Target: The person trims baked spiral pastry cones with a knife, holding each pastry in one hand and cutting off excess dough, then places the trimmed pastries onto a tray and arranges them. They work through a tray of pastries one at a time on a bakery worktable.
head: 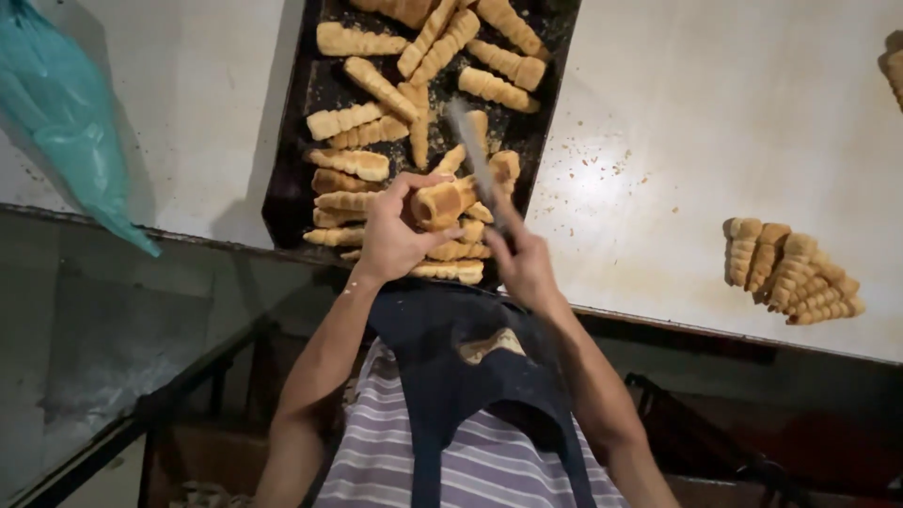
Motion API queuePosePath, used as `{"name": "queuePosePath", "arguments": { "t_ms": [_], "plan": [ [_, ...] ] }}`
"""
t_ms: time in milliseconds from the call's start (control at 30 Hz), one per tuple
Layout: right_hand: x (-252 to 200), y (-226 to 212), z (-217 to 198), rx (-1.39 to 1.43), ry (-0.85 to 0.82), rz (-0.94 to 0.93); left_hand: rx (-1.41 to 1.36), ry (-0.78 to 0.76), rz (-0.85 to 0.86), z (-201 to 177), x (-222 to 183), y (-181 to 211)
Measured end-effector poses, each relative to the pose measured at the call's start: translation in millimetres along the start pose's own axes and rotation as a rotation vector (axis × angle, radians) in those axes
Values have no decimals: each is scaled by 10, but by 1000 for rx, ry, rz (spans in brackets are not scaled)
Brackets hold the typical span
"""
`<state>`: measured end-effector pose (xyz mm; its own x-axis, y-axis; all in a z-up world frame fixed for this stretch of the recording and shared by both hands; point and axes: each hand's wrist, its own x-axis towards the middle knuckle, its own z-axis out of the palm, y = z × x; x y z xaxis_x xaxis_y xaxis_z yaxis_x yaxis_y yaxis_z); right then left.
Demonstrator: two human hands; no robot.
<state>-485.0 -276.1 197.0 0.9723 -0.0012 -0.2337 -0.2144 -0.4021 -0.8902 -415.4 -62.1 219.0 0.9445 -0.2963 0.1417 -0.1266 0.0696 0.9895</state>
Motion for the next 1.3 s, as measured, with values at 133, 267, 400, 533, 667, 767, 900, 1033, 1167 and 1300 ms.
{"name": "queuePosePath", "arguments": {
  "t_ms": [133,267,400,533,667,767,900,1033,1167,1300],
  "plan": [
    [20,129,44,-106,-13,-59,128,12,-246,-8,-32,-16],
    [160,285,-63,-60,137,188,24,59,-108,-29,-28,56],
    [-7,9,-11,-31,201,-72,122,45,-172,11,-85,-155],
    [-15,80,104,201,135,-140,197,75,-351,121,35,-147],
    [-66,230,117,561,45,104,-208,-55,-494,138,121,-151],
    [-122,348,86,571,49,150,-62,-137,-444,176,116,-296],
    [-214,511,64,557,65,190,-437,-163,-544,307,104,-531],
    [-422,1015,-17,751,122,170,-497,-131,-618,500,132,-632],
    [-596,1178,-239,795,206,153,-331,-168,-453,785,52,-1056],
    [-680,995,-596,732,295,160,-391,-234,-426,1327,242,-660]
  ]
}}
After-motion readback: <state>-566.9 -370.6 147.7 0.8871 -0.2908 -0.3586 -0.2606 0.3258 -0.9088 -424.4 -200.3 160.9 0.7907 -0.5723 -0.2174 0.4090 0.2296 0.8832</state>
